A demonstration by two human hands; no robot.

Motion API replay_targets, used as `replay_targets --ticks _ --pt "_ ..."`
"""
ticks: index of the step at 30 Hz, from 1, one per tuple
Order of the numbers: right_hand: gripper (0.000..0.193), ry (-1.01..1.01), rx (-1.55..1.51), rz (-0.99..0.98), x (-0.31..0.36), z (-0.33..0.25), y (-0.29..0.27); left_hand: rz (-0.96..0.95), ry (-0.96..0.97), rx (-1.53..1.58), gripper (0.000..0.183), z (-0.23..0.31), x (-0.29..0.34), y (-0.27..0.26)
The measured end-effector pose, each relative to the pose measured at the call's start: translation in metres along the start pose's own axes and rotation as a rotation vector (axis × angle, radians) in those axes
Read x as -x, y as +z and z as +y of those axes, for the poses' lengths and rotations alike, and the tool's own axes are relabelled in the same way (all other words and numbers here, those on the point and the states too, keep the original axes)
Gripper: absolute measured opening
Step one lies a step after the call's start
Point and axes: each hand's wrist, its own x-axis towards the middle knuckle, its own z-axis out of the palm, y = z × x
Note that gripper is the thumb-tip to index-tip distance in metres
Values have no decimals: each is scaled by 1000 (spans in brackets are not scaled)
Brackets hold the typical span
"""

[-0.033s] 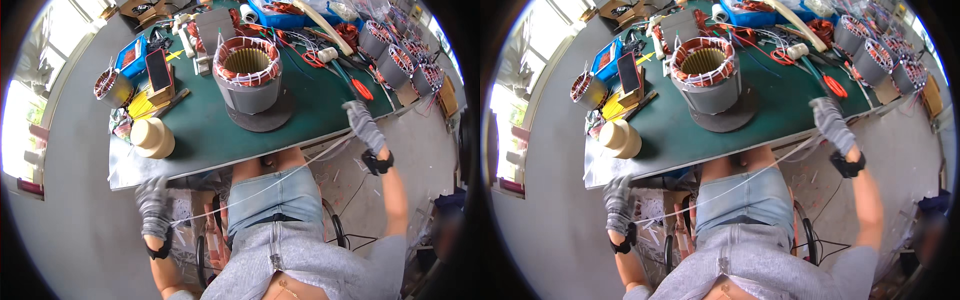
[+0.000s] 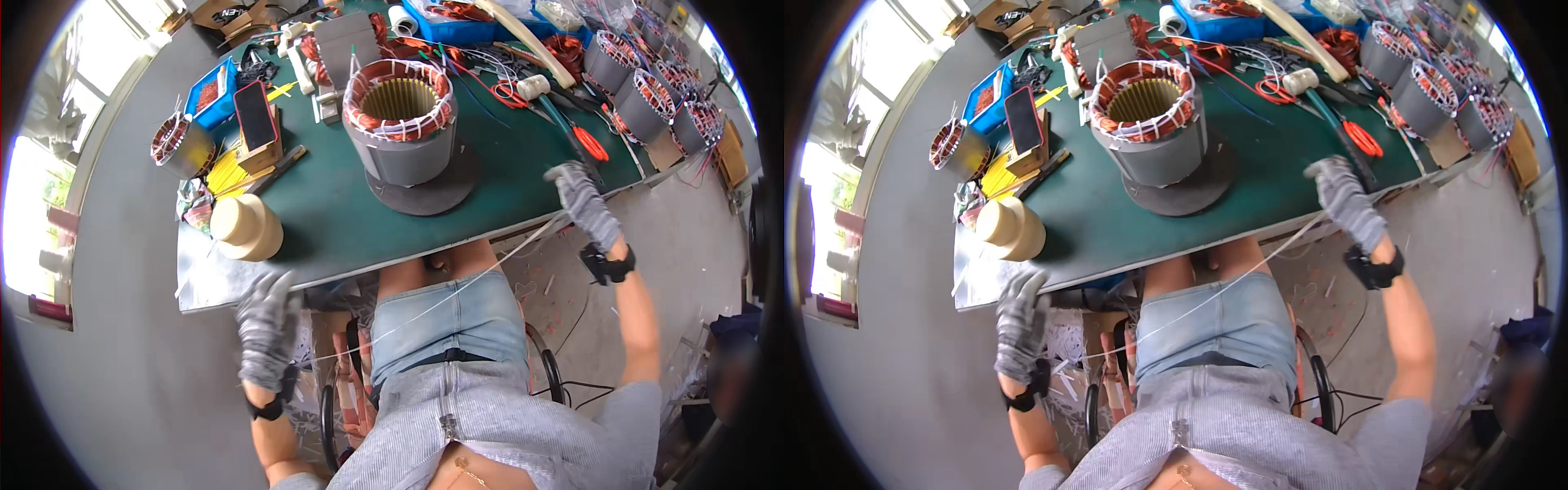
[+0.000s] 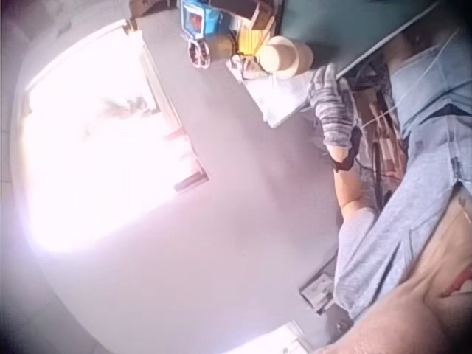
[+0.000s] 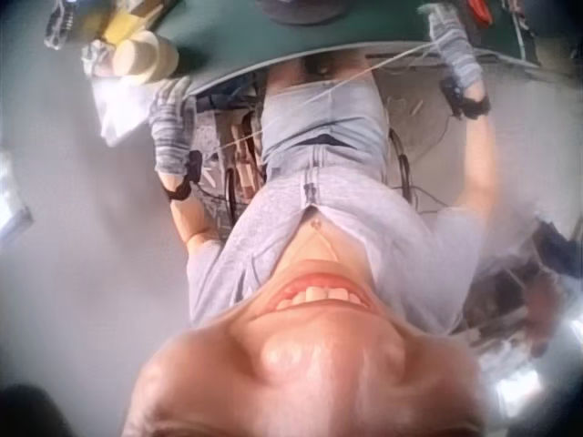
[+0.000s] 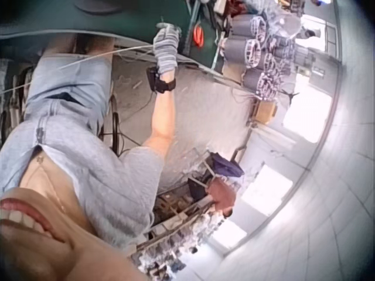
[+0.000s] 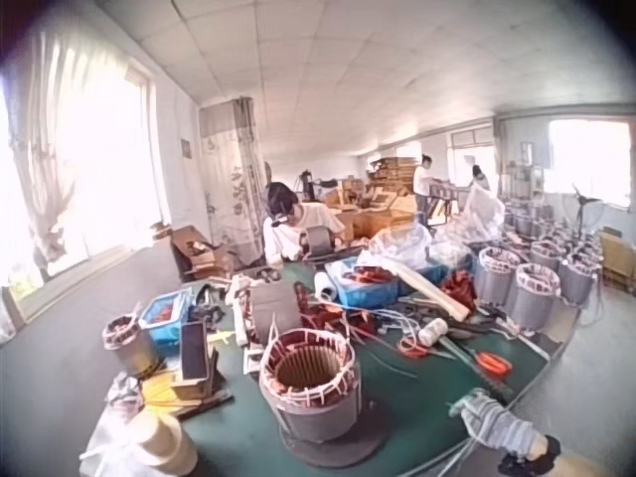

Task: The worker is winding coils, securing wires, and shaping the internal components of electric motor stators on a production line.

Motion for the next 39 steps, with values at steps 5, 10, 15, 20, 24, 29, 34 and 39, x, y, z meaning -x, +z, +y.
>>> replay_targets --ticks 5,10,15,20,24,29,34,39 --pt "23 829 -1194 -213 -31 -58 25 460 433 139 46 107 -131 33" --pt "18 736 -969 -168 -42 -75 38 497 511 119 25 111 -198 79" --pt "12 604 -1078 -107 -65 -61 50 417 657 218 22 96 -210 61" --pt "21 236 -775 326 -105 -11 101 396 709 3 21 129 -215 78" --pt "26 -76 -326 288 -153 -13 97 162 576 160 21 105 -205 51" --pt "33 -291 31 311 -160 -16 88 98 684 147 24 85 -200 38" --pt "28 -274 -131 434 -137 -17 84 140 704 211 28 85 -203 44" --pt "27 638 -1090 -125 -74 -57 36 130 791 169 30 74 -210 45"
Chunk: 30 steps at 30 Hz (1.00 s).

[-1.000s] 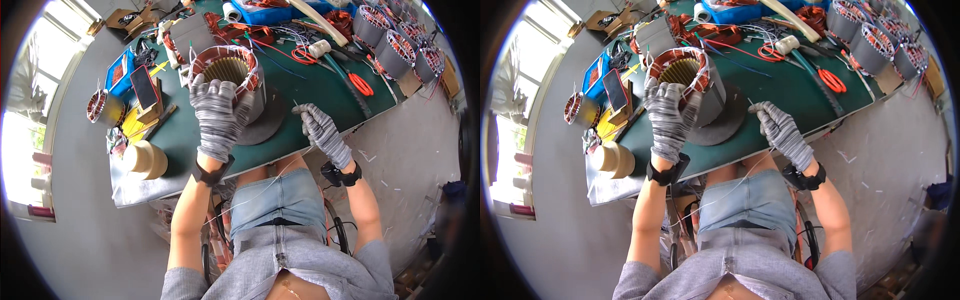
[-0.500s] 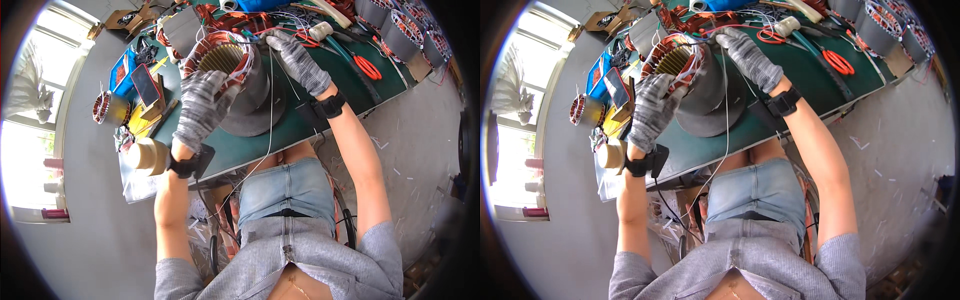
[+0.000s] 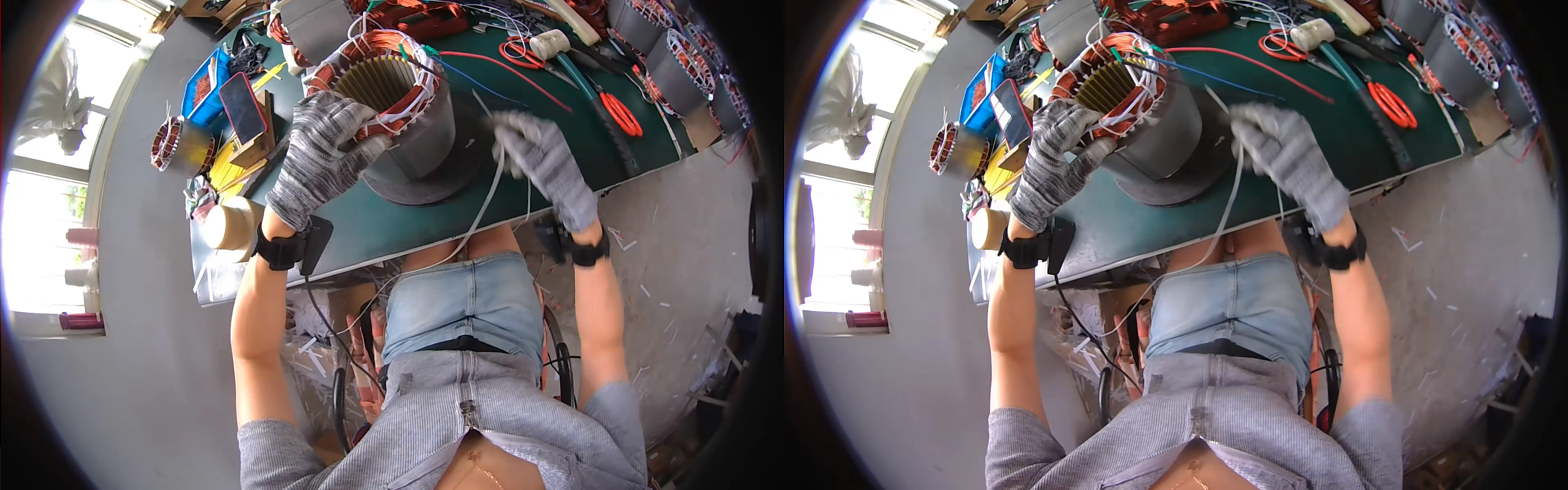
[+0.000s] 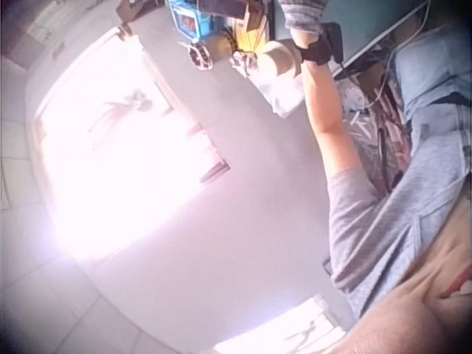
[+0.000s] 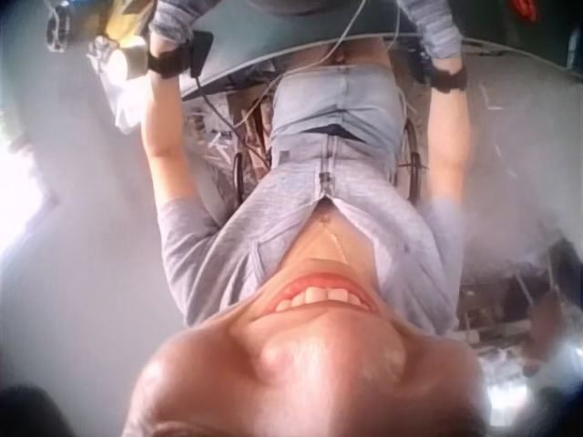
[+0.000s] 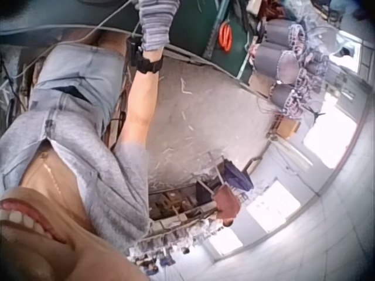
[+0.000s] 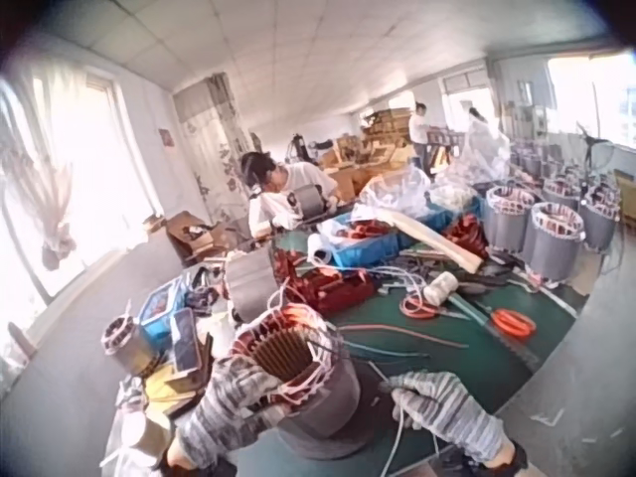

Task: The worker is winding coils, securing wires, and shaping the internal components of electric motor stators on a production line.

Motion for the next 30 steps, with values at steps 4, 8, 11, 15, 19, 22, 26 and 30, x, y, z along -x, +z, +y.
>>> replay_targets --ticks 4,8,11,15,19,22,26,30 --pt "17 42 -273 -88 47 -35 31 -108 -103 1 36 7 1 -9" --pt "11 15 -488 -68 44 -44 58 -44 -350 453 48 10 1 -10" --pt "12 67 -421 -53 33 -49 70 -147 -210 453 35 4 1 -10" --pt "11 30 -335 14 21 -50 82 -124 -141 408 28 4 -6 -13" --pt "9 -287 -82 206 -8 -27 102 -303 -206 165 47 3 -14 -14" --pt "10 -489 239 315 -2 -28 98 -121 80 -336 26 3 -5 -10" --pt "14 -797 420 508 2 -59 77 52 -22 -519 23 19 0 0" --pt "22 -895 -20 488 -22 -68 93 -84 -90 -441 26 20 -5 -12"
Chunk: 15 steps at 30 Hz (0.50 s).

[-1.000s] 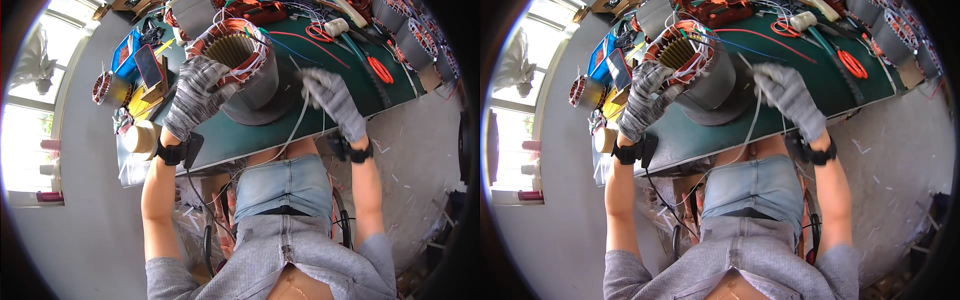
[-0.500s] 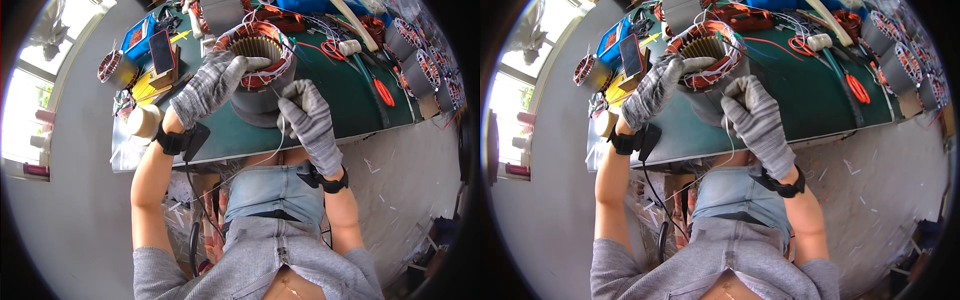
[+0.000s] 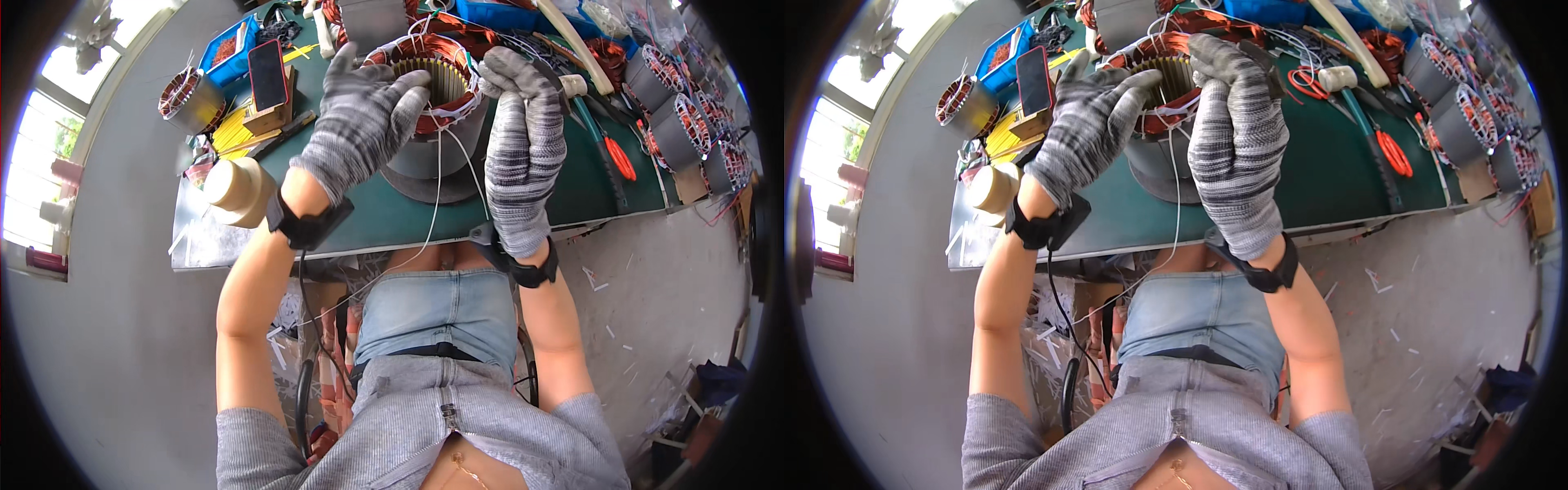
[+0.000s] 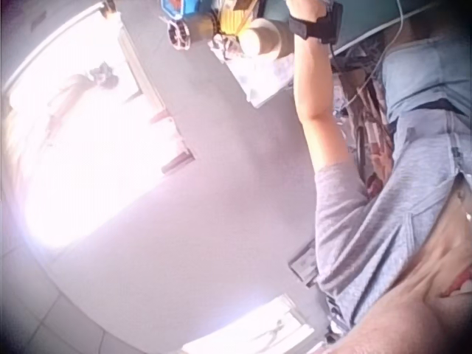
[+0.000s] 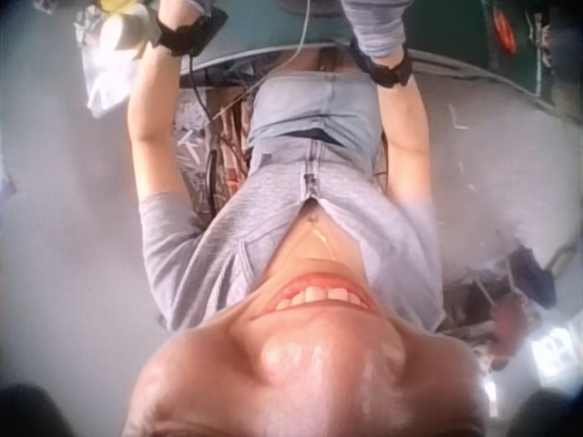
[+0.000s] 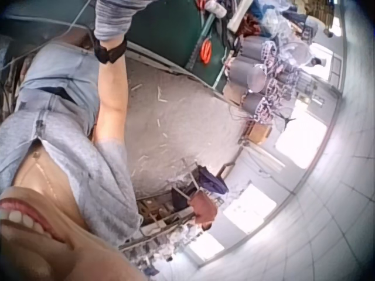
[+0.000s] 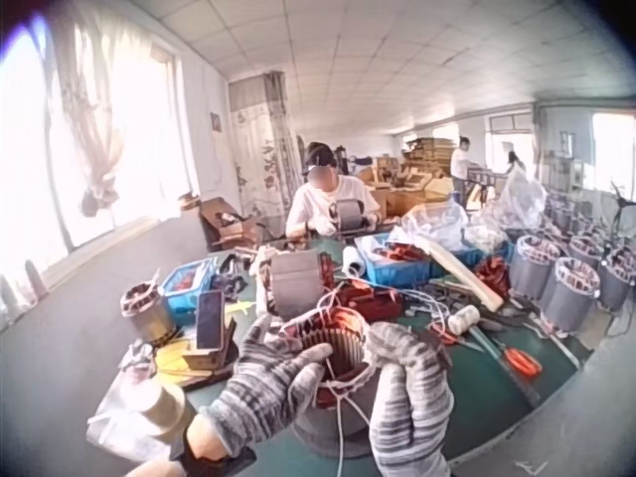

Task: The worker is winding coils, securing wires, and shaping the internal components of electric motor stators on a production line.

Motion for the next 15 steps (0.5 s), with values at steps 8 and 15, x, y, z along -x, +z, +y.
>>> replay_targets --ticks 8,15 --pt "27 225 -175 -12 22 -5 -18 5 -108 -245 41 -8 -10 -13" --pt "36 -144 152 -564 -4 -5 -35 587 -28 395 58 47 -6 1"
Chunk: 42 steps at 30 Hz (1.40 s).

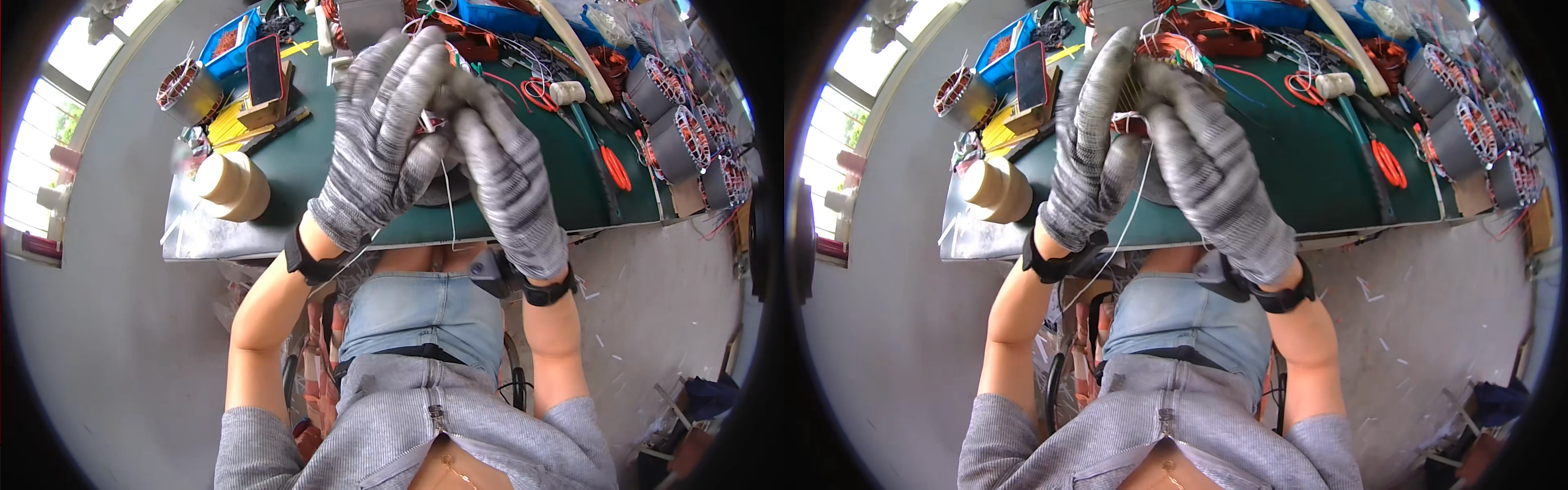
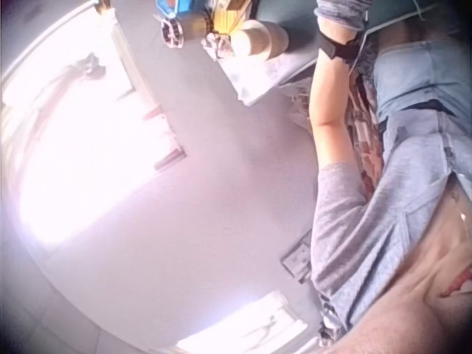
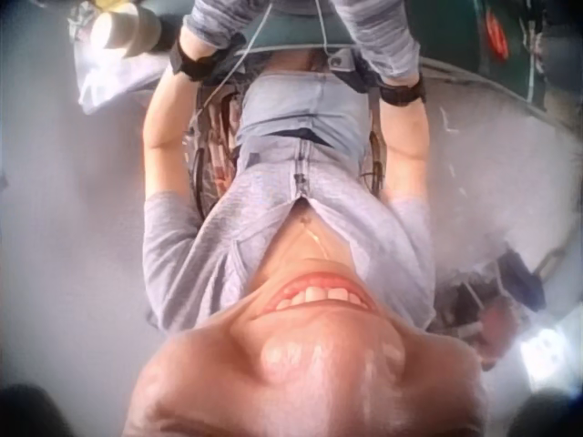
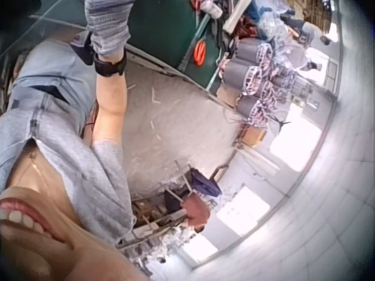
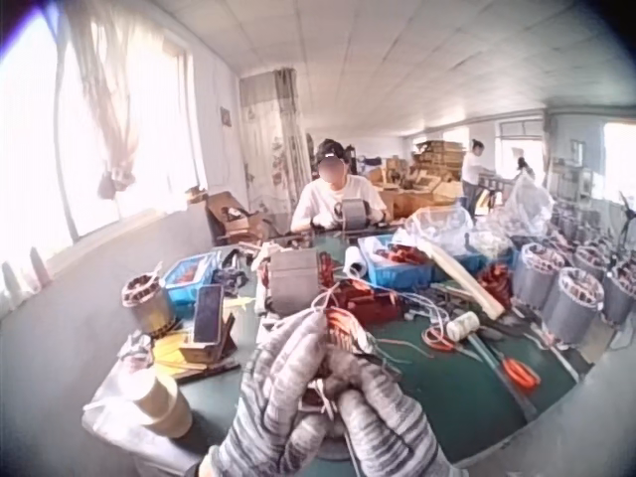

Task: The worker is winding coils, securing wires, and shaping the internal components of electric motor stators on a production line.

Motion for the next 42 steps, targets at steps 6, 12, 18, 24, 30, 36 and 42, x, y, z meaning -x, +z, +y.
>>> replay_targets --ticks 6,12,18,24,30,36,42 --pt "44 1413 -629 725 191 -17 -119 -286 -56 -211 49 -11 27 20" --pt "45 1532 -86 1204 622 -121 -383 -113 -23 -191 43 -24 31 25" --pt "47 1186 443 67 250 -59 -170 -239 21 -140 43 57 40 11" --pt "32 918 -737 -287 20 -16 -36 -639 399 57 19 130 100 38" --pt "17 1217 -1207 -94 24 3 -30 -650 213 -133 27 75 103 -9" --pt "17 1286 -1050 12 34 -6 -38 -257 -9 -283 36 -10 30 -22" --pt "23 1271 -1076 -84 37 -7 -38 -296 104 -504 34 1 29 11"
